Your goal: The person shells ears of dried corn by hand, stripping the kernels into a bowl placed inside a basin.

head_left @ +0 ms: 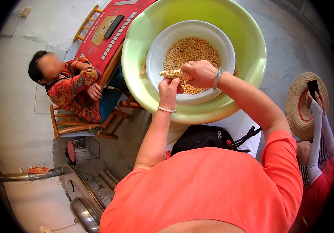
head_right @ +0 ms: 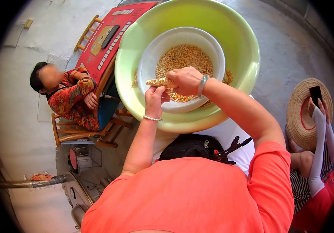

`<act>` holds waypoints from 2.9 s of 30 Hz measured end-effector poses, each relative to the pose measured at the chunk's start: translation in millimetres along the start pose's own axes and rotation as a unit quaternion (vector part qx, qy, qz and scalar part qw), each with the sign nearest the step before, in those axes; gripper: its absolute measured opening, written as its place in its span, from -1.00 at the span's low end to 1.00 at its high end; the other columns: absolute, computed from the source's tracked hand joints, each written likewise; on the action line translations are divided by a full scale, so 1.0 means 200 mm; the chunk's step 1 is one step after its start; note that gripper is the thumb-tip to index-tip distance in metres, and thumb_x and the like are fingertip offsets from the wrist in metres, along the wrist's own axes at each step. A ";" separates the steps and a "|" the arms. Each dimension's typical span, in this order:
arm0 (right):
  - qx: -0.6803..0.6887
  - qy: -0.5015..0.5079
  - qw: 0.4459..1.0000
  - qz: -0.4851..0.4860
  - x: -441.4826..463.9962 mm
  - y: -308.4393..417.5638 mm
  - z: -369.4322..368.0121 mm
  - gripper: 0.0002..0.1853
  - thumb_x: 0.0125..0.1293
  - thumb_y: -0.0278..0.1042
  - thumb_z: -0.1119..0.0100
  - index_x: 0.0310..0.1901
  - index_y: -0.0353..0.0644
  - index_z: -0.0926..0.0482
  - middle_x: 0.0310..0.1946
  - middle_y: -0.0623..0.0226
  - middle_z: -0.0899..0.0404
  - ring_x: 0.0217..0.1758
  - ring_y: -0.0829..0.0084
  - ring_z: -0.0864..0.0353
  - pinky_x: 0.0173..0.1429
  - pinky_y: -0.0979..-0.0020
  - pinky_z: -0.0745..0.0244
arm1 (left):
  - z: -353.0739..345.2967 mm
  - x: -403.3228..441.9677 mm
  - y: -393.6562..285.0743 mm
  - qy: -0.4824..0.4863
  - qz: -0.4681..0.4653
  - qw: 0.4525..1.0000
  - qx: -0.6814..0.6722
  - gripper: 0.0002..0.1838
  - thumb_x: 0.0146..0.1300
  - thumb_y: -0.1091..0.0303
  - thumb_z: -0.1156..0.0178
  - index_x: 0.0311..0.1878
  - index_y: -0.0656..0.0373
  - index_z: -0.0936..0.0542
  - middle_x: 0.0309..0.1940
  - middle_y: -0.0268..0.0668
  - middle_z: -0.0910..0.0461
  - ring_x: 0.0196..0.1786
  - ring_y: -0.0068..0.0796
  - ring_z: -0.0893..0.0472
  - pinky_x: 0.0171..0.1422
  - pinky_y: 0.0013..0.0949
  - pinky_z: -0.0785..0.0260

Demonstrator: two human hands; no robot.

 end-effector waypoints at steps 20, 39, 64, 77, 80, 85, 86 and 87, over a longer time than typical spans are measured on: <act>0.054 0.011 0.997 -0.048 0.01 -0.01 0.00 -0.60 -0.11 -0.18 -0.31 -0.23 -0.19 -0.48 -0.36 0.15 -0.56 -0.24 0.13 -0.55 -0.18 0.19 -0.43 | 0.02 -0.03 -0.07 0.013 -0.068 0.997 -0.019 -0.85 0.19 0.41 -0.11 -0.20 0.25 -0.51 -0.41 -0.33 -0.56 -0.46 -0.62 -0.52 -0.41 -0.54 -0.44; 0.021 -0.043 0.998 -0.045 0.01 -0.02 0.03 -0.75 -0.12 -0.34 -0.23 -0.37 -0.18 -0.43 -0.54 0.15 -0.52 -0.43 0.09 -0.55 -0.37 0.13 -0.41 | 0.02 -0.10 -0.07 0.016 0.000 0.999 -0.027 -0.75 0.24 0.16 -0.15 -0.39 0.16 -0.49 -0.52 -0.37 -0.51 -0.55 -0.61 -0.47 -0.49 -0.57 -0.33; -0.022 -0.037 0.999 0.019 -0.02 0.04 0.02 -0.77 -0.13 -0.43 -0.16 -0.39 -0.20 -0.35 -0.54 0.17 -0.49 -0.46 0.10 -0.54 -0.42 0.17 -0.42 | -0.04 -0.09 -0.03 0.033 -0.007 0.999 0.004 -0.65 0.25 0.06 0.00 -0.42 0.17 -0.45 -0.62 -0.36 -0.41 -0.67 -0.57 -0.38 -0.57 -0.53 -0.25; 0.009 -0.013 1.000 -0.015 -0.01 0.00 -0.01 -0.75 -0.10 -0.37 -0.20 -0.36 -0.19 -0.38 -0.54 0.12 -0.50 -0.40 0.08 -0.55 -0.34 0.14 -0.41 | -0.04 -0.06 0.02 0.092 0.027 0.993 -0.063 -0.72 0.31 0.18 -0.02 -0.36 0.22 -0.46 -0.58 -0.37 -0.42 -0.63 -0.58 -0.40 -0.54 -0.53 -0.28; 0.020 -0.009 0.999 -0.046 0.00 -0.01 0.01 -0.75 -0.08 -0.34 -0.20 -0.34 -0.19 -0.41 -0.51 0.10 -0.52 -0.38 0.07 -0.55 -0.32 0.13 -0.41 | -0.02 -0.05 0.02 0.116 0.023 0.992 -0.048 -0.80 0.32 0.30 -0.01 -0.30 0.23 -0.50 -0.53 -0.36 -0.47 -0.60 -0.58 -0.43 -0.51 -0.54 -0.32; -0.018 0.018 0.996 -0.082 0.00 -0.04 -0.02 -0.76 -0.08 -0.36 -0.18 -0.33 -0.21 -0.44 -0.51 0.09 -0.55 -0.38 0.07 -0.57 -0.31 0.12 -0.42 | 0.03 -0.03 0.04 0.080 0.023 0.996 -0.012 -0.82 0.31 0.36 -0.03 -0.30 0.26 -0.54 -0.51 -0.37 -0.51 -0.57 -0.62 -0.45 -0.47 -0.56 -0.35; -0.026 0.021 0.996 -0.083 0.00 -0.05 -0.03 -0.77 -0.09 -0.37 -0.18 -0.35 -0.21 -0.45 -0.52 0.09 -0.55 -0.38 0.07 -0.57 -0.31 0.12 -0.43 | 0.05 -0.03 0.04 0.061 0.017 0.998 0.008 -0.83 0.30 0.37 -0.04 -0.30 0.27 -0.54 -0.51 -0.37 -0.51 -0.56 -0.63 -0.45 -0.46 -0.56 -0.35; -0.033 0.025 0.996 -0.084 0.00 -0.06 -0.03 -0.78 -0.09 -0.37 -0.17 -0.36 -0.21 -0.46 -0.53 0.09 -0.55 -0.38 0.07 -0.57 -0.31 0.11 -0.43 | 0.06 -0.02 0.03 0.042 0.011 0.999 0.028 -0.84 0.29 0.37 -0.06 -0.30 0.27 -0.55 -0.50 -0.37 -0.52 -0.55 -0.65 -0.46 -0.44 -0.57 -0.35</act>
Point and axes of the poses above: each hand's wrist, its own x-axis towards the middle knuckle, its own z-axis out of the back of the hand, y = z × x, the point moved 7 cm from there along x, towards the middle knuckle
